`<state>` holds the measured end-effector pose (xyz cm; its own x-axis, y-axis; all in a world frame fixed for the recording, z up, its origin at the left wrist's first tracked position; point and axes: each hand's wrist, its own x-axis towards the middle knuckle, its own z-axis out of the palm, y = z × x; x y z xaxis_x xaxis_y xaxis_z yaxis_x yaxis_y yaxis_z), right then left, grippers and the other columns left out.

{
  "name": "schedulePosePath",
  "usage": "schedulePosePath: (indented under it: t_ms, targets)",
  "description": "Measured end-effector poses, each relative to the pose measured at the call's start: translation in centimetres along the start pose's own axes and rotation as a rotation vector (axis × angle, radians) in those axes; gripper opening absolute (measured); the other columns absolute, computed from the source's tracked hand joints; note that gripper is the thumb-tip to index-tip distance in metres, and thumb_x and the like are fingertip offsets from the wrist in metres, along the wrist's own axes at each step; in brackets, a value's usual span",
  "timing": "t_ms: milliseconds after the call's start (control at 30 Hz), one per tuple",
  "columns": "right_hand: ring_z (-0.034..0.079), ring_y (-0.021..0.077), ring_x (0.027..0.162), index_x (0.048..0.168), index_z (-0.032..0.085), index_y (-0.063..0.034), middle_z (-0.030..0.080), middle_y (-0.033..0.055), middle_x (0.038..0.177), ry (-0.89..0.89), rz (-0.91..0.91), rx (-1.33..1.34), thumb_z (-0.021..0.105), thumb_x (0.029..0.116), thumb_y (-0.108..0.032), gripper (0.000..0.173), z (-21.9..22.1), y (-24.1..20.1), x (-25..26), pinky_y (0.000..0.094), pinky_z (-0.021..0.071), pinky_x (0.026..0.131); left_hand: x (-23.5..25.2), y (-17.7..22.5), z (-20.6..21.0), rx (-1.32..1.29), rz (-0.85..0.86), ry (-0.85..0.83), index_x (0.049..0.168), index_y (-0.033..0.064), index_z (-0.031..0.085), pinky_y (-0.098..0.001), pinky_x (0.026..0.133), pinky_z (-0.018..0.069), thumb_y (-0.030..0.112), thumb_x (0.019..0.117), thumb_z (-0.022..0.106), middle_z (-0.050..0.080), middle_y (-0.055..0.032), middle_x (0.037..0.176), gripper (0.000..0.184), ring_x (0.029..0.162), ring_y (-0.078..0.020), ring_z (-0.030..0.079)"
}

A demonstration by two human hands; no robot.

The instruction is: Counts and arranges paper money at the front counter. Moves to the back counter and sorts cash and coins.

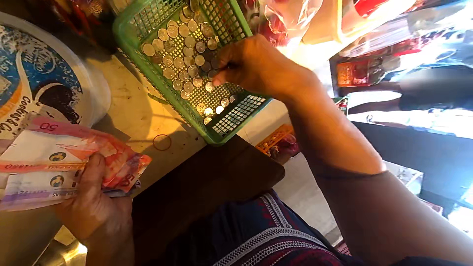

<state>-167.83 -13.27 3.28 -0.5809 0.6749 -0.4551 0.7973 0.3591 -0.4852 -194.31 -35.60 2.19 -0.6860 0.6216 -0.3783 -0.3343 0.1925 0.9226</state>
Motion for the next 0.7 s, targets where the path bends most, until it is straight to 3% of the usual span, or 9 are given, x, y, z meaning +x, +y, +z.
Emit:
schedulePosePath:
  t_ms: [133,200,367,533,600,700]
  targets:
    - [0.069,0.0404,0.091,0.1,0.073,-0.0062,0.07,0.0181,0.094,-0.251,0.062,-0.263,0.075,0.0936,-0.021,0.016,0.3,-0.1,-1.2,0.0635,0.0543,0.076,0.0,0.1,0.3,-0.011,0.006,-0.014,0.117,0.0026,0.055,-0.0373,0.081,0.0622,-0.003,0.093,0.059,0.07,-0.0075,0.097,0.025,0.09,-0.0185,0.071]
    - [0.069,0.0398,0.094,0.105,0.073,-0.0076,0.07,0.0173,0.097,-0.318,0.038,-0.269,0.074,0.0947,-0.022,0.018,1.6,-0.2,-1.2,0.0622,0.0548,0.078,0.0,0.1,0.3,-0.004,0.004,-0.009,0.117,0.0028,0.055,-0.037,0.081,0.0624,-0.002,0.0927,0.059,0.07,-0.0075,0.097,0.025,0.09,-0.0184,0.072]
    - [0.07,0.0303,0.095,0.107,0.073,-0.0112,0.071,0.0109,0.104,-0.186,-0.112,-0.046,0.073,0.0935,-0.015,0.014,4.5,0.0,-0.8,0.0544,0.0572,0.082,-0.1,0.0,0.3,0.024,-0.003,0.012,0.118,0.004,0.056,-0.0377,0.083,0.0618,-0.002,0.0929,0.06,0.07,-0.0076,0.099,0.026,0.092,-0.0188,0.071]
    - [0.068,0.0319,0.105,0.105,0.071,-0.0088,0.068,0.0134,0.115,-0.15,-0.145,-0.002,0.076,0.0921,-0.017,0.016,6.1,-0.7,0.1,0.0538,0.0567,0.086,-0.1,0.0,0.5,0.02,0.005,0.022,0.118,0.0039,0.055,-0.0376,0.083,0.062,-0.003,0.0925,0.06,0.07,-0.0076,0.099,0.027,0.092,-0.0186,0.071]
    - [0.07,0.0332,0.1,0.104,0.071,-0.0053,0.069,0.0149,0.113,-0.045,-0.139,0.001,0.072,0.0943,-0.017,0.015,6.6,-0.6,0.5,0.0556,0.058,0.083,-0.1,-0.1,0.6,0.003,0.006,0.012,0.119,0.0037,0.055,-0.038,0.083,0.0621,-0.004,0.0928,0.06,0.07,-0.008,0.1,0.028,0.093,-0.0192,0.071]
    - [0.069,0.0303,0.09,0.11,0.067,-0.0054,0.068,0.0139,0.104,0.087,-0.073,0.08,0.075,0.0944,-0.028,0.028,4.9,0.4,0.9,0.0538,0.058,0.079,0.0,-0.1,0.4,-0.007,0.009,0.005,0.119,0.0032,0.055,-0.0384,0.083,0.0618,-0.003,0.0936,0.06,0.07,-0.0086,0.099,0.027,0.092,-0.0197,0.071]
